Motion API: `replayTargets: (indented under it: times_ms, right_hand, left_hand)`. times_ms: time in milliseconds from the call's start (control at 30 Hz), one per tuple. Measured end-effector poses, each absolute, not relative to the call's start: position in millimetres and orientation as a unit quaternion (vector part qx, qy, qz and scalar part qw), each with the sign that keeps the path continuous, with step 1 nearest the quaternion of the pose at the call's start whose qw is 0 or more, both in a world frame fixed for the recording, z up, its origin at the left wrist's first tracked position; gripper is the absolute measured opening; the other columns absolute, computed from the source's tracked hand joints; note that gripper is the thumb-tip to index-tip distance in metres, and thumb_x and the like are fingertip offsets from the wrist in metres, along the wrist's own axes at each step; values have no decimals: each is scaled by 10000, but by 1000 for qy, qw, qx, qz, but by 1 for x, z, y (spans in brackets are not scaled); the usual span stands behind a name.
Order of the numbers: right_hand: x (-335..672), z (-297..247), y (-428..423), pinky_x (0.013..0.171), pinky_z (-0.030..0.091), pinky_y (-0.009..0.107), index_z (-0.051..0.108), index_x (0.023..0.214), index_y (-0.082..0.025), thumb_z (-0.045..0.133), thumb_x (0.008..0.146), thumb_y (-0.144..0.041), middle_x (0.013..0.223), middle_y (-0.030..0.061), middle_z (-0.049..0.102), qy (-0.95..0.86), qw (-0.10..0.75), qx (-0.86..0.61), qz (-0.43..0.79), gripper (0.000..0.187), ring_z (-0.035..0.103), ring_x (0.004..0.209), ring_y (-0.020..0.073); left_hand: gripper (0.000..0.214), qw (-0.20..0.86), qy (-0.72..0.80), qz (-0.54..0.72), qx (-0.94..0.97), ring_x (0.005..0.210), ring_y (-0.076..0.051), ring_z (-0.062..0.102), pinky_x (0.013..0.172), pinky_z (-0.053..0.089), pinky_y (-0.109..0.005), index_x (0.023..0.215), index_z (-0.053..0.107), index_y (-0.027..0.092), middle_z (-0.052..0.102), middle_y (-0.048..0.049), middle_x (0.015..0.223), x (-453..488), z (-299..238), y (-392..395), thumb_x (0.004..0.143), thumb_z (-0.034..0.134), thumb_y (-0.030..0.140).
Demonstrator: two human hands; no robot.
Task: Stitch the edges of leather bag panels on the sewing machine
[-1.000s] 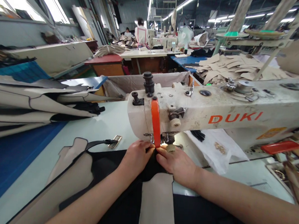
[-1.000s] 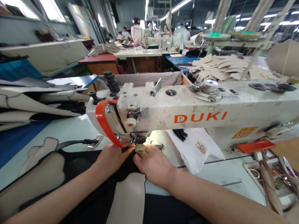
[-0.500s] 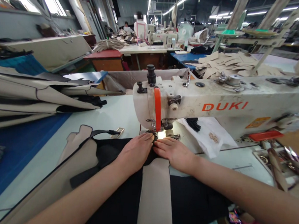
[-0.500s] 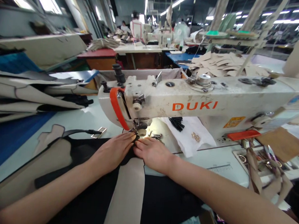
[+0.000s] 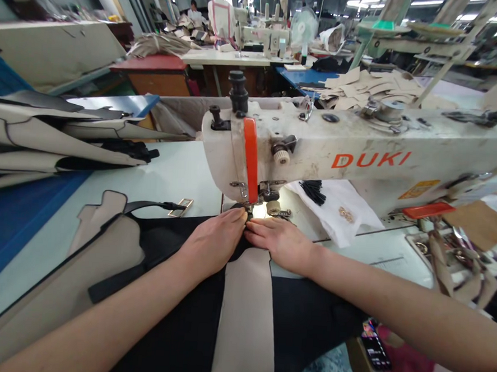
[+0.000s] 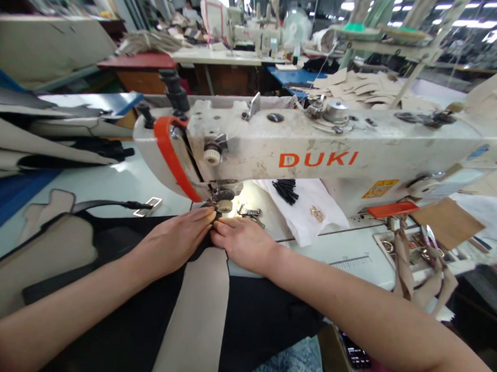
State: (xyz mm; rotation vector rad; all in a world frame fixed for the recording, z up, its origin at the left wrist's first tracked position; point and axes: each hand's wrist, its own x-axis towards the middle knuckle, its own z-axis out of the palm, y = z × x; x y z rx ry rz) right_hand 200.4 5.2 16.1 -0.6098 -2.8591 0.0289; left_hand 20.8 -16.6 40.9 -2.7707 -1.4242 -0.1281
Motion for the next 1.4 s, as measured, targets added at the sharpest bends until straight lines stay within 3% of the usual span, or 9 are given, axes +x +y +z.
replayTargets:
  times_ms: [533,1200,1400]
  right_hand:
    - [196,11,9,931,418,314,589,1045,-124,482,888,-150,1172,89,574,-968,134,-210,13,192,517,1057,199]
    - [194,7,15,937,413,285,584,968,-135,434,909,-150,1138,80,585,-968,142,-208,-19,162,519,1051,176]
    - [194,8,13,953,403,293,588,986,-117,449,902,-142,1145,97,582,-968,142,-207,-7,163,517,1061,180]
  left_hand:
    - [303,94,-426,6,-900,973,-239,590,900,468,-353,939,641,82,659,-133,978,23,49,-11,841,355,73]
    - [358,55,-419,-87,-902,1009,-234,594,928,464,-370,1009,638,131,663,-116,1045,15,37,0,844,321,158]
    - [358,91,-408,-54,-907,994,-255,594,891,481,-381,1002,633,67,660,-160,1033,17,39,-3,836,320,117]
